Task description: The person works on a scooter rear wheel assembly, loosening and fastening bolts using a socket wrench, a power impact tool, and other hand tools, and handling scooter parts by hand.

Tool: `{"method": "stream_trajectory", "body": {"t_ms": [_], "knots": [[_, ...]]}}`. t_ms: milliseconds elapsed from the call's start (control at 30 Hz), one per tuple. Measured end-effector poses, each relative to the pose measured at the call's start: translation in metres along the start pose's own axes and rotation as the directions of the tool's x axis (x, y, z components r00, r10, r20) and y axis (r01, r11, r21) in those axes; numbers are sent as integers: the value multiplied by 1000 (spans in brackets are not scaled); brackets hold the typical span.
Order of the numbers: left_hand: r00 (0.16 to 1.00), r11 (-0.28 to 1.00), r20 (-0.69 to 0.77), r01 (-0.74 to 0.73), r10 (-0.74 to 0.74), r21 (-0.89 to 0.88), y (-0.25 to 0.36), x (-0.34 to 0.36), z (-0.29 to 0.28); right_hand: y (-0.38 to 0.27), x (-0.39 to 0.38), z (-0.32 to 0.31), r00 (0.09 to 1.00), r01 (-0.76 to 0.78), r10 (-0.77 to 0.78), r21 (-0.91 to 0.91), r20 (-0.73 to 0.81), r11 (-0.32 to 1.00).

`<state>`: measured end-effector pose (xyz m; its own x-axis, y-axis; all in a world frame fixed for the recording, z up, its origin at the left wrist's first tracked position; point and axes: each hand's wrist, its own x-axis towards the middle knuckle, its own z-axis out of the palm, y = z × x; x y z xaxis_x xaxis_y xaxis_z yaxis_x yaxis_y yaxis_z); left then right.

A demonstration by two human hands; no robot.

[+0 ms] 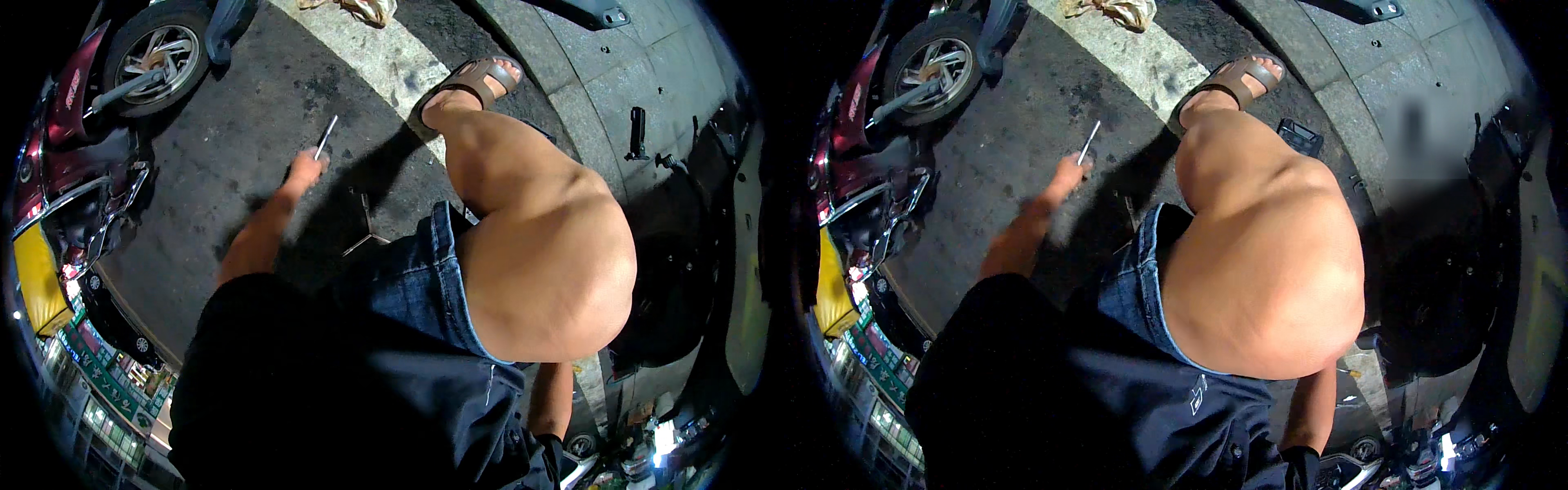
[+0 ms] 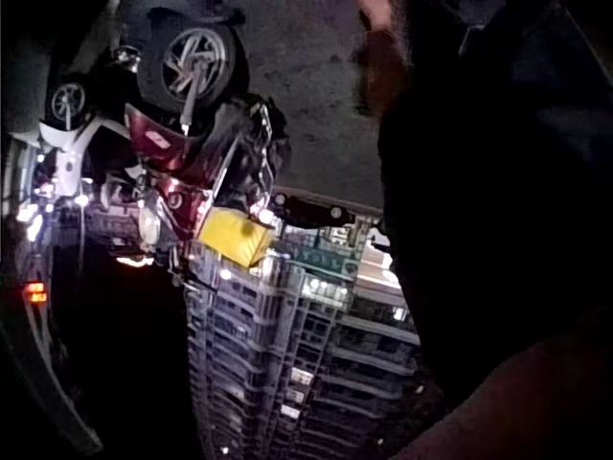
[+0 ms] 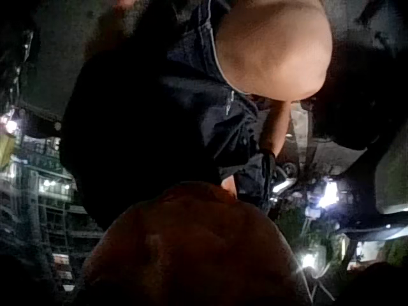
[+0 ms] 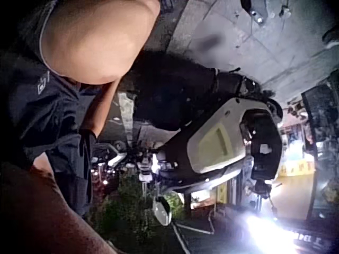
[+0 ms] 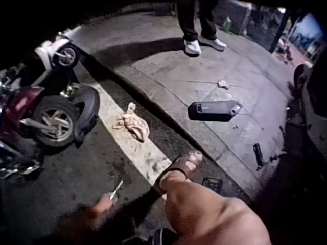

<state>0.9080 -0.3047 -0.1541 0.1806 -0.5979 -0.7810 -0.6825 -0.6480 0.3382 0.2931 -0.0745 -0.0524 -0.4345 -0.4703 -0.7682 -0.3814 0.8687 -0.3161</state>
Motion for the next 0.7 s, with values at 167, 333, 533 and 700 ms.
{"method": "stream_trajectory", "body": {"t_ms": [167,333,533,700], "knots": [[987,983,13,-161,163,-91,-38,2,76,7,-10,-1,997,-13,10,-36,-73,999],[962,967,106,-244,251,-74,37,-3,99,-9,26,62,1000,-23,24,-59,15,998],[783,804,290,-590,550,68,239,-64,125,12,31,41,994,99,-92,148,-58,984],[589,596,485,-787,647,161,345,-129,110,62,53,83,945,16,65,245,-320,969]]}}
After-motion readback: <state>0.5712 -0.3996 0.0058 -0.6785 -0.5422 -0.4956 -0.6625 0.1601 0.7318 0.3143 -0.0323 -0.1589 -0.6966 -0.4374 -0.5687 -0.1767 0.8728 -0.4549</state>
